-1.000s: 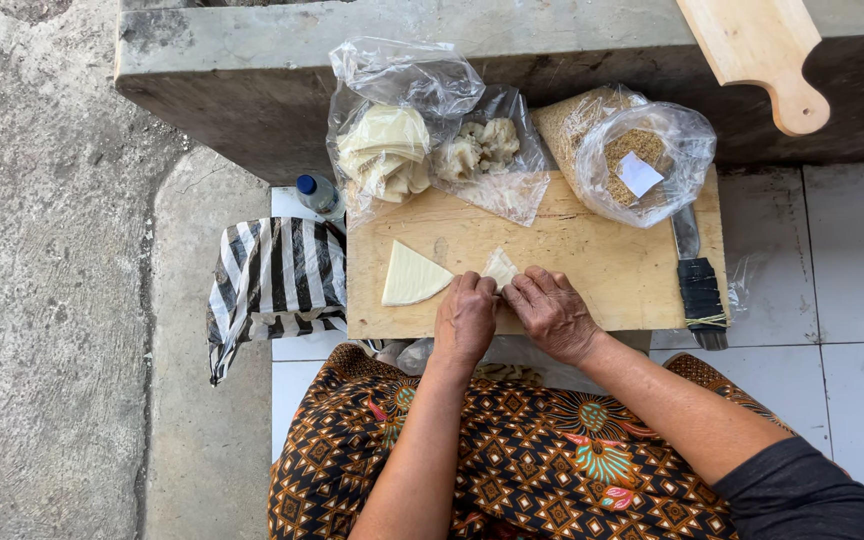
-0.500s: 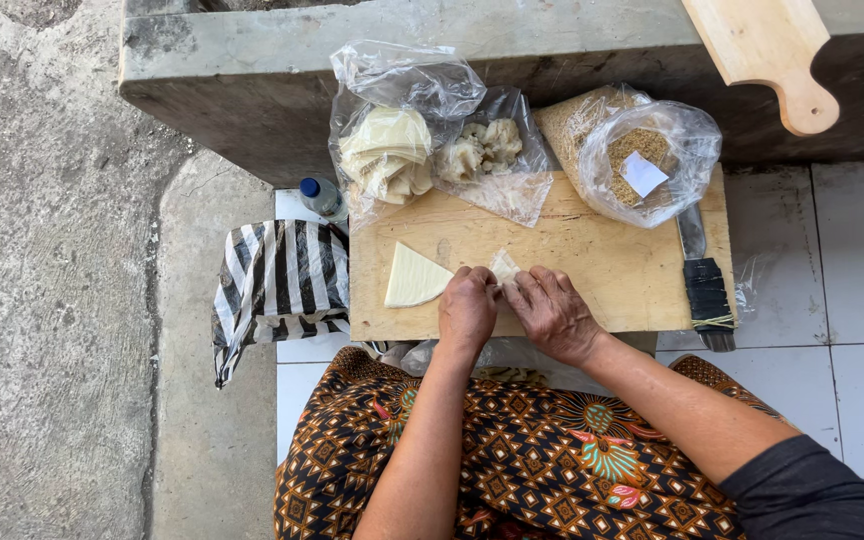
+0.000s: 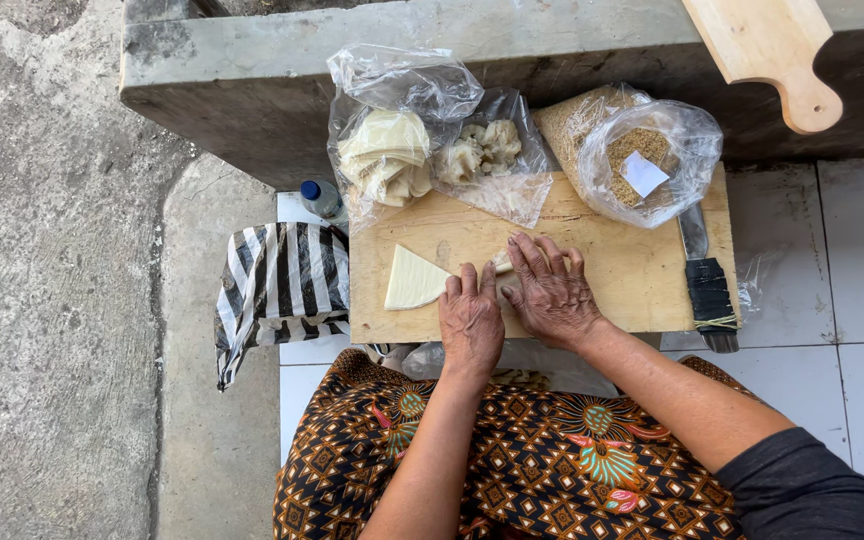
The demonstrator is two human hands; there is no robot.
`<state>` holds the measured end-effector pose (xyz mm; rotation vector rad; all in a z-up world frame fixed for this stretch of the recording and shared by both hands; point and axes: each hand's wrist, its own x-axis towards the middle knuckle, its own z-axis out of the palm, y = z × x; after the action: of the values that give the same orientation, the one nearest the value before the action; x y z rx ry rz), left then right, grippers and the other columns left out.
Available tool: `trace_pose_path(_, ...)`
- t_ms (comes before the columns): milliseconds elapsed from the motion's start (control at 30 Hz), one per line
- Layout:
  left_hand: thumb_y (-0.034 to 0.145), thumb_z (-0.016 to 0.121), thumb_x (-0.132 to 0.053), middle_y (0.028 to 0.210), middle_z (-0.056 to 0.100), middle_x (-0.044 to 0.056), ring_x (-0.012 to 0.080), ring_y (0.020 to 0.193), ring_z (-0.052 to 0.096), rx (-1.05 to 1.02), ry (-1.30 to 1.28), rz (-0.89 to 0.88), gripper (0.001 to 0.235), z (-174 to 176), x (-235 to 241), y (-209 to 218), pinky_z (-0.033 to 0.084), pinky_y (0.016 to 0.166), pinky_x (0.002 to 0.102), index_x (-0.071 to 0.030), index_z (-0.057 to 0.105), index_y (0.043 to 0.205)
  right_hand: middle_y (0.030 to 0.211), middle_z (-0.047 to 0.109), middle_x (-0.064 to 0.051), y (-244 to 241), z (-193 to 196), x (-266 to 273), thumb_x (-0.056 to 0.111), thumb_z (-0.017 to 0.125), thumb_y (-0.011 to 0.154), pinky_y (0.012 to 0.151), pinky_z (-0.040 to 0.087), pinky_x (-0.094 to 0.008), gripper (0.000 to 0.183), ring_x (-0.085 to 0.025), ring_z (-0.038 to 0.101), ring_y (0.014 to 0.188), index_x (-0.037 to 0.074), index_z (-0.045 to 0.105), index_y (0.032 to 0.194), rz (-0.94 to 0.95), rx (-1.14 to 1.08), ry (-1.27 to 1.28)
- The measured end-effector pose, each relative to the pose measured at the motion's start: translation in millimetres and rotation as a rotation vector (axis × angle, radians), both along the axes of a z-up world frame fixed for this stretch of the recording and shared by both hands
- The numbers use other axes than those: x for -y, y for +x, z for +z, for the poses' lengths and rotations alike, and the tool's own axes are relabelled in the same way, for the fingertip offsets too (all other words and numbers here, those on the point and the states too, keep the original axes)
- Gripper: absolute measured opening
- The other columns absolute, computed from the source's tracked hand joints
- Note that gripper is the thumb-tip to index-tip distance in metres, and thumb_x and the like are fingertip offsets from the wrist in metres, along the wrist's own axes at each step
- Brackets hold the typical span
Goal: The person places a prepared filling onto triangular pastry sheets and folds them into triangular shapes by hand, placing the finished pieces into a plastic bag.
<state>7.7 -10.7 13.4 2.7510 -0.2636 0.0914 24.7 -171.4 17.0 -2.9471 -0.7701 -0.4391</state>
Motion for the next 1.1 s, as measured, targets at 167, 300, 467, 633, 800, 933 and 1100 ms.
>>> trace_pose_path(167,0.078,0.067,-0.012,0.130,0.054,0.019,0.0348,0.106,0.054,-0.026,-0.049,0.037,0.058,0.9,-0.4,7.3,0.046,0.083,0.045,-0.004,0.060,0.135,0.143,0.052,-0.008,-0.6,0.6,3.0,0.035,0.064,0.094,0.108,0.030,-0.048,0.055,-0.026,0.042,0.133,0.005,0.061,0.140,0.135,0.033,-0.038)
trace_pose_path(300,0.080,0.065,-0.007,0.129,0.055,0.019,0.0347,0.107,0.054,0.025,-0.143,0.174,0.052,-3.7,-5.9,8.8,0.048,0.089,0.045,-0.002,0.063,0.131,0.138,0.054,-0.011,18.8,-7.6,-0.3,0.034,0.065,0.095,0.106,0.030,-0.048,0.047,-0.028,0.042,0.133,0.005,0.065,0.133,0.131,0.029,0.003)
trace_pose_path(467,0.094,0.063,-0.009,0.113,0.059,0.017,0.0352,0.104,0.056,-0.027,-0.265,0.266,0.028,-8.4,-22.0,-6.4,0.050,0.090,0.046,-0.004,0.069,0.121,0.121,0.061,-0.006,38.8,-11.0,-4.7,0.029,0.074,0.093,0.105,0.035,-0.046,0.024,-0.026,0.052,0.123,0.011,0.070,0.109,0.086,-0.025,0.296)
trace_pose_path(633,0.090,0.066,-0.013,0.108,0.062,0.019,0.0368,0.101,0.059,-0.025,-0.370,0.243,0.022,-5.6,-25.3,-24.0,0.051,0.087,0.046,-0.003,0.073,0.109,0.111,0.066,-0.005,11.2,10.8,15.4,0.023,0.078,0.086,0.094,0.040,-0.045,0.017,-0.026,0.060,0.110,0.011,0.071,0.096,0.084,-0.169,0.386)
trace_pose_path(800,0.092,0.068,-0.017,0.106,0.065,0.019,0.0372,0.102,0.062,-0.138,-0.412,0.255,0.022,-2.5,-20.6,-38.9,0.052,0.088,0.045,-0.003,0.074,0.109,0.098,0.067,-0.008,-74.7,27.7,20.8,0.031,0.079,0.082,0.084,0.043,-0.045,0.024,-0.025,0.063,0.099,0.008,0.072,0.085,0.221,-0.523,0.206)
trace_pose_path(933,0.091,0.069,-0.018,0.108,0.065,0.020,0.0376,0.101,0.064,-0.184,-0.411,0.268,0.023,0.2,-18.0,-47.0,0.053,0.087,0.045,-0.003,0.074,0.109,0.093,0.068,-0.007,-98.7,25.8,14.3,0.025,0.075,0.081,0.084,0.045,-0.043,0.016,-0.025,0.065,0.094,0.010,0.072,0.081,0.216,-0.519,0.205)
trace_pose_path(1100,0.090,0.070,-0.017,0.105,0.064,0.020,0.0395,0.102,0.062,-0.089,-0.385,0.252,0.023,-6.6,-18.6,-43.4,0.053,0.088,0.047,-0.003,0.072,0.108,0.089,0.067,-0.012,-38.7,26.6,71.7,0.016,0.073,0.089,0.080,0.051,-0.044,0.011,-0.031,0.066,0.086,0.007,0.069,0.086,-0.029,-0.157,0.269)
